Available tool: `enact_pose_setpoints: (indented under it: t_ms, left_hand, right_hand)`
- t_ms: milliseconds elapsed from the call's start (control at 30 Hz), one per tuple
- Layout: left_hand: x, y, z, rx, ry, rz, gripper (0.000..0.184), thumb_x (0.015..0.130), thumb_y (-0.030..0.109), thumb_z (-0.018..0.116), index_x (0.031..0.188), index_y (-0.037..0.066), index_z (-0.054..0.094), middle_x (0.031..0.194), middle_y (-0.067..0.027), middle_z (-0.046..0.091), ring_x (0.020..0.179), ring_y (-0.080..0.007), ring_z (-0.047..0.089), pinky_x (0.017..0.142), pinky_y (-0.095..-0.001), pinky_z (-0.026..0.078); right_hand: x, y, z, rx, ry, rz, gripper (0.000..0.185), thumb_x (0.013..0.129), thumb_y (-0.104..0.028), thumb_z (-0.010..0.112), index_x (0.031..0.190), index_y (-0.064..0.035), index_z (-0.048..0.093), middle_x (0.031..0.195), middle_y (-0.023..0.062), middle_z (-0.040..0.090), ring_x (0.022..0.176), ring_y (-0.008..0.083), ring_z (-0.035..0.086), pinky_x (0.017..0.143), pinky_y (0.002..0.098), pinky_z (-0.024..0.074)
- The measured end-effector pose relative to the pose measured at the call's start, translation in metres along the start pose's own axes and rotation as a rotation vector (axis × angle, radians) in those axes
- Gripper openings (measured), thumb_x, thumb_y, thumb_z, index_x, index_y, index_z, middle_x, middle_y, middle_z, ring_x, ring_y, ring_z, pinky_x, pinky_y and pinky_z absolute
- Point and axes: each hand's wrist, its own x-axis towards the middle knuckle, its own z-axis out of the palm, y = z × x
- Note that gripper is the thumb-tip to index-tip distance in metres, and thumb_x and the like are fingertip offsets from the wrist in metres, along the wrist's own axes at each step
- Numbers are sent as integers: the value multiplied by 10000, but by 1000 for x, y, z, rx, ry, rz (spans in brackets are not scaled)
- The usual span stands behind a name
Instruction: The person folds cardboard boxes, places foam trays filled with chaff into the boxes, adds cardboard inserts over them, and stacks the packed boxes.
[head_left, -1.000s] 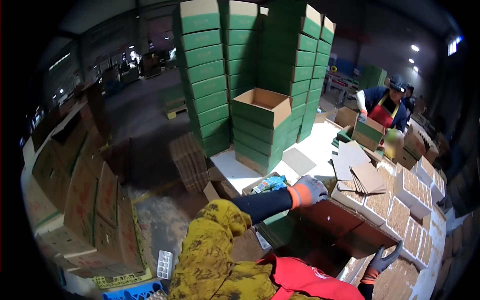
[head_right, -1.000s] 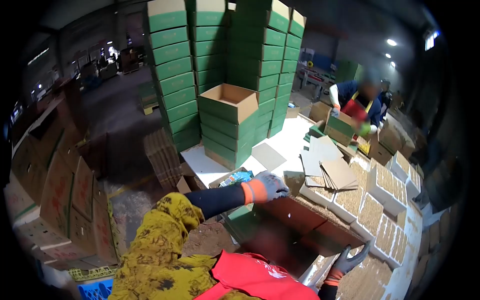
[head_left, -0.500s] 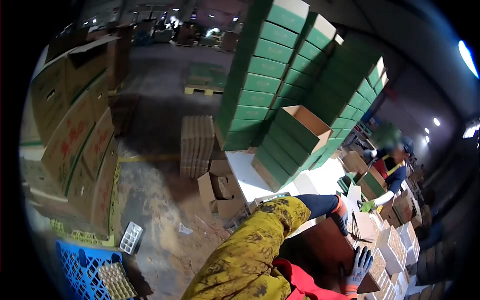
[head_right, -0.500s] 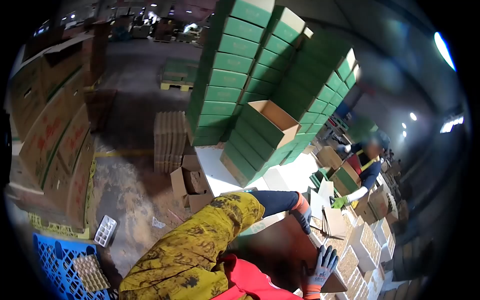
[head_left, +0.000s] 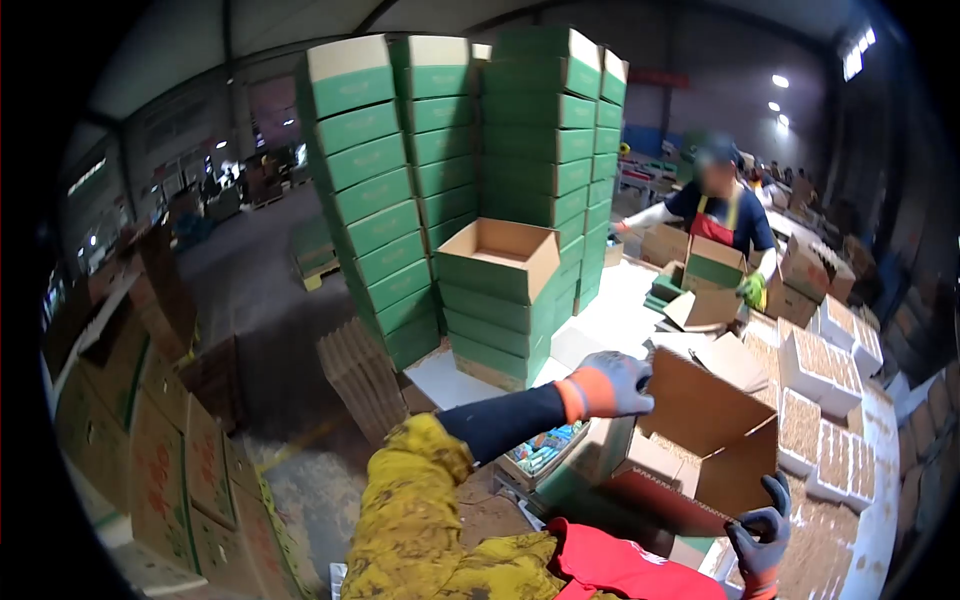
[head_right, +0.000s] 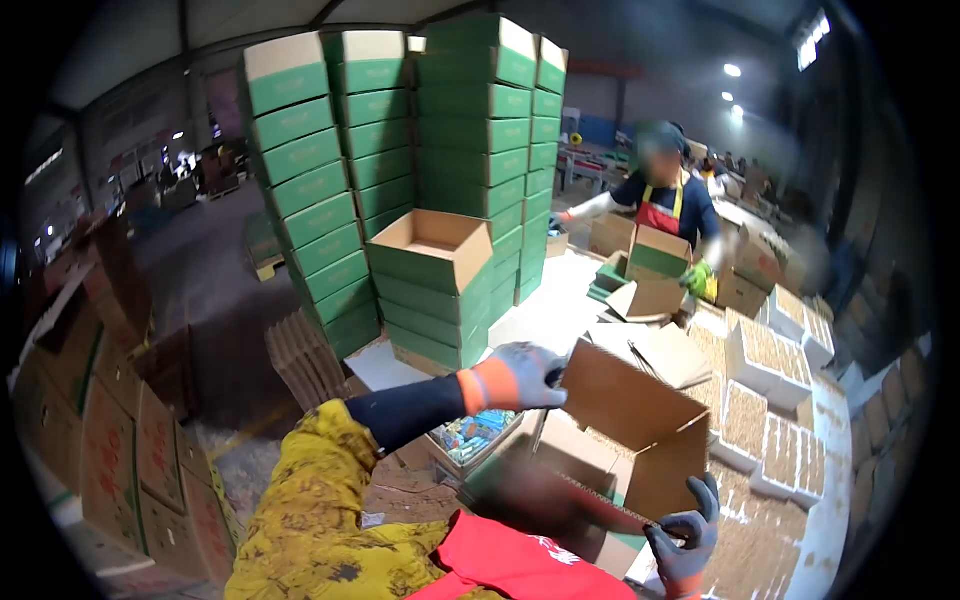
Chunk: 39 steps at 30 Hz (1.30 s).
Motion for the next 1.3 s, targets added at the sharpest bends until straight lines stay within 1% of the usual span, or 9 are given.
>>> enact_pose_setpoints:
  t_ms: [267,333,467,600,733,933,1133,1233,1300]
  left_hand:
    - [24,-28,178,-211,-687,393,493,882,534,520,964,59,627,867,-138,661,804,-293,637,721,-382,487]
    - [54,-78,215,-1351,-878,-479,512,920,544,464,952,48,585,785,-77,628,754,-193,624,661,-326,476]
    - [0,-35,183,-461,-30,-2,410,955,405,454,1127,49,561,1022,-134,602,975,-263,584,824,-356,460]
    - [-11,23,188,136,185,-247,576,877,351,560,1336,33,422,1313,-202,454,1193,-339,448,1023,-449,324]
    - [-14,22,167,310,657,-189,841,814,412,626,1435,-11,249,1458,-235,244,1348,-378,251,1074,-496,248]
    - [2,-13,174,141,-169,-603,686,904,610,374,1076,-33,537,952,-265,634,860,-368,635,780,-430,468]
    - [3,54,106,48,481,-46,497,895,484,484,1052,20,571,835,-164,641,731,-331,616,648,-396,477]
    - [5,-7,167,-1221,619,-330,347,960,262,436,1107,-14,588,889,-81,642,740,-195,588,723,-345,481]
    - [-6,-67,194,-642,307,-392,329,959,226,435,1160,-6,555,973,-98,606,830,-207,554,783,-340,453]
  right_hand:
    - [49,33,41,646,-870,529,347,770,-103,714,1097,-23,627,1140,141,628,1078,216,582,902,325,473]
    - [29,90,59,219,-568,361,397,781,-50,675,1169,-48,591,1134,122,622,1027,227,607,883,315,487]
    - [38,71,69,-552,-296,-572,422,759,-162,643,1172,-94,591,1270,152,518,1197,353,457,1005,441,371]
    - [103,60,57,-457,65,-209,573,801,-171,640,1319,-11,453,1361,176,430,1227,385,401,1041,471,326]
    - [75,51,27,-252,-680,26,621,743,-233,726,1278,-21,493,1236,199,529,1168,387,470,1010,446,365]
    - [29,127,26,942,68,704,577,864,-123,610,1390,-55,383,1382,129,421,1251,225,439,934,377,471]
    - [24,175,2,1366,-195,1221,556,933,-284,543,1374,11,380,1322,128,504,1173,229,528,933,305,466]
    - [61,127,-22,1003,-323,762,467,847,-336,645,1176,-12,574,1184,119,601,1066,244,585,888,364,490]
    - [65,101,-16,447,-413,306,404,746,-328,737,1016,-50,626,1070,107,616,966,267,589,811,379,496]
